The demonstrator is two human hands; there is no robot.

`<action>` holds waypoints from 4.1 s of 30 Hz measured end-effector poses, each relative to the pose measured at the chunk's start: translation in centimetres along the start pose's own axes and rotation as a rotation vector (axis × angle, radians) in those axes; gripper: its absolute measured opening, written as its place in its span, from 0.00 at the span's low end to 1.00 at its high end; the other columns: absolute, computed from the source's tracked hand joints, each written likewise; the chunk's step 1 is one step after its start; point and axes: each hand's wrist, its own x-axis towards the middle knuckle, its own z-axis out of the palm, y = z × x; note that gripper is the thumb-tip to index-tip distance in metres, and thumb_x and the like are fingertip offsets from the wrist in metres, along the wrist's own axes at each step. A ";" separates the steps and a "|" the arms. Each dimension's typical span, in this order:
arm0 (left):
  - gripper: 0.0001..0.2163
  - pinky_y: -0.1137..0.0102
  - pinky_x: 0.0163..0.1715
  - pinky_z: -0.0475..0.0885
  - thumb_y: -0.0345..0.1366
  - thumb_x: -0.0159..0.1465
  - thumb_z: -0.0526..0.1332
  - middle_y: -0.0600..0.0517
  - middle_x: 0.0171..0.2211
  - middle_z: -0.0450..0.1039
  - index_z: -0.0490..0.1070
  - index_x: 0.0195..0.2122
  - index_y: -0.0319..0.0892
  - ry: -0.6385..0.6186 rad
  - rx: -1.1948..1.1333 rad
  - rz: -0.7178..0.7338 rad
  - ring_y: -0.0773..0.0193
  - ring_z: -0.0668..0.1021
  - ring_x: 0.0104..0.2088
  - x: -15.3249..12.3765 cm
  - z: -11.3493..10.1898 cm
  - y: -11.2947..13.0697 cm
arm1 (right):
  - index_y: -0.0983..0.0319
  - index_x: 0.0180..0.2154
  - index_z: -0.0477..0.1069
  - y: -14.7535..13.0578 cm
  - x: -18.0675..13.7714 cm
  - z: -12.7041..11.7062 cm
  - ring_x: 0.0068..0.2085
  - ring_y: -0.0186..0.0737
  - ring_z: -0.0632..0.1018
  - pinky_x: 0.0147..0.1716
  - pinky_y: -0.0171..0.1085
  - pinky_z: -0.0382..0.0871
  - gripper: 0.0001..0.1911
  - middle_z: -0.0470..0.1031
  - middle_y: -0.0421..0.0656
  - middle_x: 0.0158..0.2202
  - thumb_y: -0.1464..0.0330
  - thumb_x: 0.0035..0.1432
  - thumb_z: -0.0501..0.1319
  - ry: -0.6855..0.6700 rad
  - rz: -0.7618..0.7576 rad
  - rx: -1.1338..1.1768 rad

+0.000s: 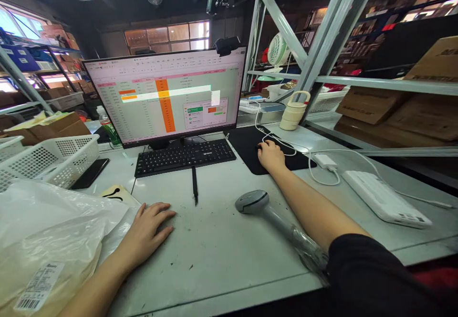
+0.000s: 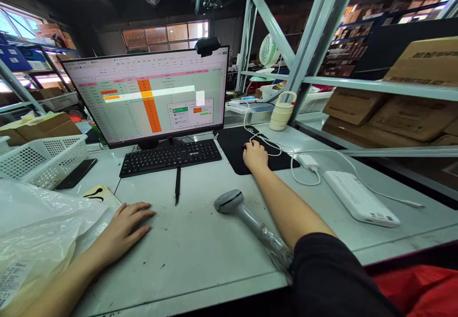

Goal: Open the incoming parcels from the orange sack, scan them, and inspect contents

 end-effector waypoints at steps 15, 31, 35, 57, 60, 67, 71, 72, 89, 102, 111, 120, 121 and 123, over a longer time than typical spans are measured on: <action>0.16 0.34 0.69 0.54 0.39 0.72 0.57 0.47 0.64 0.71 0.74 0.59 0.53 0.017 -0.007 0.003 0.50 0.72 0.65 0.0 0.2 -0.1 | 0.62 0.60 0.73 -0.1 -0.1 -0.2 0.58 0.57 0.72 0.52 0.50 0.71 0.23 0.66 0.57 0.66 0.65 0.71 0.50 -0.009 0.004 0.001; 0.16 0.35 0.69 0.54 0.39 0.72 0.58 0.47 0.64 0.71 0.73 0.59 0.54 0.015 0.002 0.004 0.50 0.72 0.65 0.0 0.2 -0.1 | 0.63 0.59 0.74 -0.3 -0.2 -0.4 0.57 0.58 0.73 0.51 0.51 0.71 0.24 0.67 0.55 0.66 0.65 0.70 0.50 0.004 0.006 0.019; 0.16 0.34 0.70 0.52 0.38 0.72 0.58 0.47 0.65 0.70 0.73 0.60 0.53 -0.006 -0.007 -0.011 0.50 0.71 0.66 0.0 -0.2 0.4 | 0.63 0.59 0.74 -0.5 -0.4 -0.9 0.57 0.58 0.74 0.51 0.50 0.72 0.23 0.69 0.55 0.65 0.65 0.70 0.50 0.020 0.003 0.029; 0.17 0.34 0.71 0.49 0.37 0.71 0.59 0.47 0.66 0.69 0.72 0.60 0.53 -0.050 -0.021 -0.037 0.51 0.69 0.67 0.0 -0.7 0.9 | 0.62 0.58 0.76 -0.3 -0.3 -0.5 0.55 0.59 0.74 0.48 0.51 0.72 0.23 0.70 0.55 0.64 0.64 0.68 0.51 0.026 -0.007 0.026; 0.16 0.34 0.71 0.49 0.37 0.72 0.59 0.47 0.66 0.69 0.72 0.60 0.52 -0.055 -0.018 -0.043 0.51 0.69 0.67 0.0 -0.8 1.0 | 0.62 0.58 0.76 -0.3 -0.3 -0.5 0.55 0.59 0.74 0.49 0.52 0.71 0.24 0.70 0.55 0.64 0.64 0.68 0.51 0.028 -0.001 0.027; 0.17 0.35 0.71 0.48 0.38 0.72 0.59 0.48 0.66 0.69 0.72 0.60 0.53 -0.063 -0.009 -0.048 0.52 0.69 0.68 0.0 -0.7 0.9 | 0.62 0.57 0.76 -0.4 -0.4 -0.5 0.55 0.60 0.74 0.50 0.53 0.71 0.23 0.70 0.54 0.63 0.65 0.68 0.51 0.027 0.004 0.040; 0.17 0.35 0.71 0.49 0.37 0.71 0.59 0.48 0.65 0.70 0.72 0.60 0.53 -0.047 -0.013 -0.043 0.52 0.70 0.67 0.0 -0.6 0.7 | 0.62 0.57 0.76 -0.4 -0.4 -0.5 0.55 0.60 0.74 0.50 0.54 0.71 0.23 0.70 0.54 0.63 0.65 0.68 0.51 0.031 0.001 0.044; 0.17 0.35 0.71 0.49 0.37 0.71 0.59 0.48 0.65 0.70 0.72 0.60 0.53 -0.045 -0.013 -0.043 0.52 0.70 0.67 0.0 -0.5 0.7 | 0.62 0.57 0.77 -0.4 -0.4 -0.5 0.55 0.61 0.74 0.49 0.54 0.72 0.23 0.71 0.54 0.63 0.65 0.68 0.51 0.032 0.000 0.045; 0.17 0.34 0.70 0.51 0.37 0.71 0.59 0.48 0.65 0.70 0.73 0.59 0.53 -0.017 -0.014 -0.020 0.50 0.71 0.66 0.0 -0.4 0.5 | 0.59 0.59 0.77 -0.1 -0.5 -0.5 0.56 0.59 0.73 0.50 0.53 0.71 0.25 0.68 0.54 0.65 0.62 0.66 0.52 0.002 0.014 0.023; 0.17 0.33 0.69 0.53 0.39 0.71 0.58 0.49 0.64 0.71 0.73 0.60 0.56 0.001 0.004 0.011 0.48 0.72 0.65 -0.2 0.0 -0.2 | 0.57 0.60 0.76 -0.1 -0.8 -0.9 0.58 0.57 0.72 0.52 0.52 0.70 0.23 0.67 0.52 0.67 0.62 0.69 0.52 -0.030 0.028 0.012; 0.16 0.33 0.69 0.53 0.40 0.72 0.58 0.48 0.65 0.71 0.74 0.60 0.55 -0.005 0.007 0.005 0.49 0.72 0.65 -0.2 0.1 -0.3 | 0.57 0.58 0.77 -0.4 -1.0 -1.3 0.58 0.58 0.71 0.52 0.53 0.70 0.23 0.67 0.51 0.66 0.62 0.68 0.53 -0.032 0.050 0.024; 0.16 0.32 0.69 0.52 0.39 0.72 0.58 0.48 0.65 0.71 0.73 0.60 0.55 -0.012 0.004 0.008 0.48 0.71 0.66 -0.1 0.0 -0.1 | 0.57 0.59 0.76 -0.7 -1.2 -1.7 0.58 0.59 0.71 0.52 0.54 0.71 0.23 0.67 0.52 0.67 0.63 0.68 0.53 -0.050 0.055 0.020; 0.16 0.32 0.69 0.52 0.39 0.72 0.58 0.48 0.64 0.71 0.74 0.60 0.55 -0.010 0.003 0.008 0.48 0.71 0.66 -0.1 0.0 -0.1 | 0.57 0.59 0.76 -0.7 -1.2 -1.7 0.58 0.59 0.71 0.53 0.55 0.71 0.23 0.66 0.52 0.67 0.63 0.68 0.53 -0.049 0.056 0.020; 0.16 0.32 0.69 0.52 0.39 0.72 0.58 0.48 0.64 0.71 0.74 0.60 0.55 -0.006 0.002 0.006 0.48 0.71 0.65 -0.2 0.0 -0.1 | 0.57 0.58 0.76 -0.8 -1.3 -1.8 0.59 0.60 0.71 0.53 0.55 0.71 0.23 0.67 0.52 0.67 0.62 0.68 0.53 -0.049 0.056 0.019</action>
